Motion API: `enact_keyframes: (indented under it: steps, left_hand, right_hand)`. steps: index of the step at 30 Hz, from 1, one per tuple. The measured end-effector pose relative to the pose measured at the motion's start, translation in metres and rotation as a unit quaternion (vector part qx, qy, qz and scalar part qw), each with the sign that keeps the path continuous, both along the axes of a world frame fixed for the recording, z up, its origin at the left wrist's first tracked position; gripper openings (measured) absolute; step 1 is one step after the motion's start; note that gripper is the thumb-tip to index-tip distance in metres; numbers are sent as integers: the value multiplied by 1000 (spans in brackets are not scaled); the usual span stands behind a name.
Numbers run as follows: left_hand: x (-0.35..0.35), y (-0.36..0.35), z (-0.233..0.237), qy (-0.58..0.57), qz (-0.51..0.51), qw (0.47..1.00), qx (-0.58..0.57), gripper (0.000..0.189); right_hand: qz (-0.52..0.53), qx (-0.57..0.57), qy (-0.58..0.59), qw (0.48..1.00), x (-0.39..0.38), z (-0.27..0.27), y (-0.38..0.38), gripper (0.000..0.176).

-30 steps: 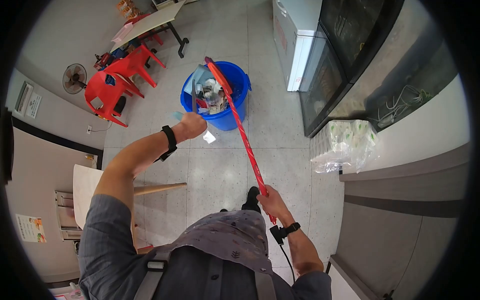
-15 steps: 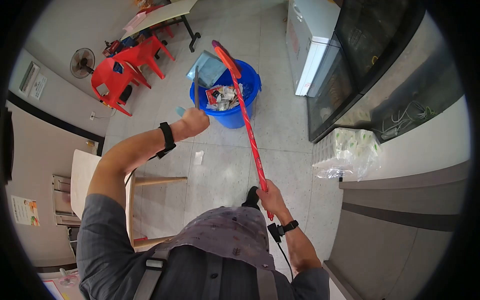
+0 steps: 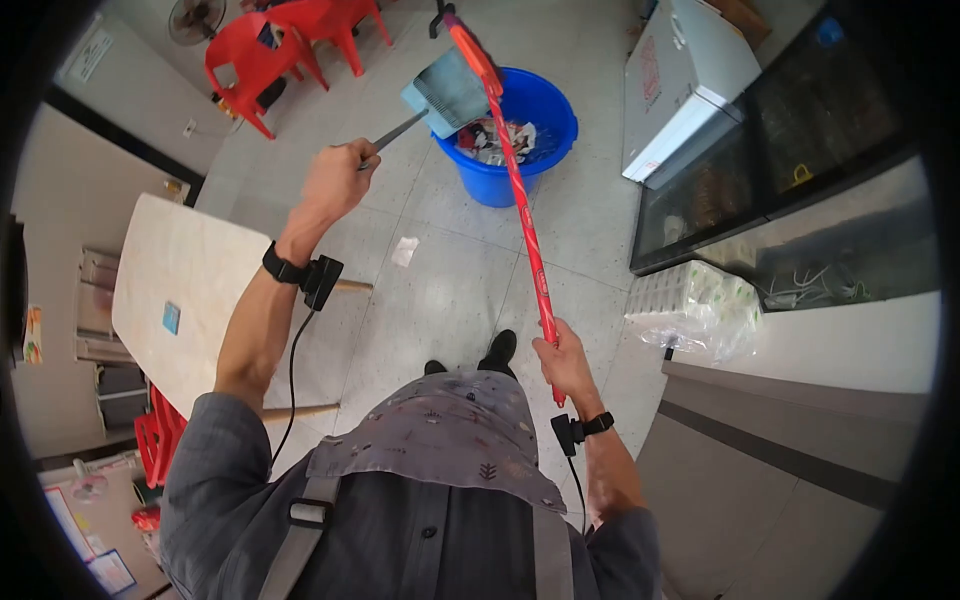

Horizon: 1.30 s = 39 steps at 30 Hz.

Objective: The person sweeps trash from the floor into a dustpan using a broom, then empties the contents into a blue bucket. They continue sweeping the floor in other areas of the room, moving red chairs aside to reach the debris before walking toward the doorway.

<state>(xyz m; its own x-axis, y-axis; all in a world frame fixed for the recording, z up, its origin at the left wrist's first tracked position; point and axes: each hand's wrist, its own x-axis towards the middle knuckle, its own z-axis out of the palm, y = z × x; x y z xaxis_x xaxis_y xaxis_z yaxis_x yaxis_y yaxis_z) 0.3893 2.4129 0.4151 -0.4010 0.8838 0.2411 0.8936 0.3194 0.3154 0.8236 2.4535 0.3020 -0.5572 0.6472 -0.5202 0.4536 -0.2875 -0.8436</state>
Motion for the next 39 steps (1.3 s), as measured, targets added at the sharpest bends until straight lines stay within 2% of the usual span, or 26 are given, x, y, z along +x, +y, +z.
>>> enact_keyframes:
  steps: [4, 7, 11, 13, 14, 16, 18, 20, 22, 26, 27, 29, 32, 36, 37, 39]
  left_hand:
    - [-11, -78, 4, -60, 101, 992, 50, 13]
    - [-19, -132, -2, -95, 143, 984, 40, 15]
    - [-7, -187, -36, -132, 193, 969, 75, 18]
    - [3, -208, -54, -191, 230, 952, 71, 18]
    - [11, -218, -66, -193, 238, 949, 70, 18]
    - [23, -231, -94, -212, 281, 935, 36, 19]
    - [26, -245, -136, -242, 310, 918, 43, 20]
    - [41, -250, -167, -274, 344, 897, 43, 21]
    - [53, -245, -188, -286, 386, 876, -43, 21]
    - [83, -237, -251, -314, 437, 840, -72, 22]
    - [89, -232, -265, -312, 454, 831, -80, 23]
    - [98, -222, -288, -310, 476, 818, -89, 24]
    - [110, -209, -317, -336, 502, 788, -120, 26]
    - [118, -196, -343, -333, 527, 771, -129, 26]
    - [119, -194, -347, -337, 525, 771, -129, 26]
    - [120, -191, -355, -355, 534, 755, -138, 25]
  right_hand:
    - [33, 11, -15, 999, -41, 14, -13, 35]
    - [46, -9, 40, 998, -76, 28, -15, 37]
    - [83, -24, 69, 994, -113, 18, -13, 38]
    - [78, -121, 131, 981, -123, 1, -7, 32]
    - [85, -123, 126, 981, -125, -18, -1, 32]
    - [82, -50, 9, 995, -126, -65, 21, 24]
    - [97, -35, -32, 994, -137, -88, 35, 22]
    - [115, -27, -78, 990, -145, -111, 48, 22]
    - [228, 24, -163, 960, -165, -131, 62, 26]
    - [324, 1, -186, 928, -199, -160, 94, 30]
    - [333, -3, -190, 923, -205, -174, 106, 30]
    - [358, -87, -168, 914, -225, -199, 128, 32]
    - [396, -105, -130, 903, -253, -198, 143, 32]
    - [342, -169, -160, 911, -281, -206, 147, 34]
    - [345, -170, -162, 909, -280, -207, 144, 34]
    - [430, -95, -210, 873, -273, -214, 137, 40]
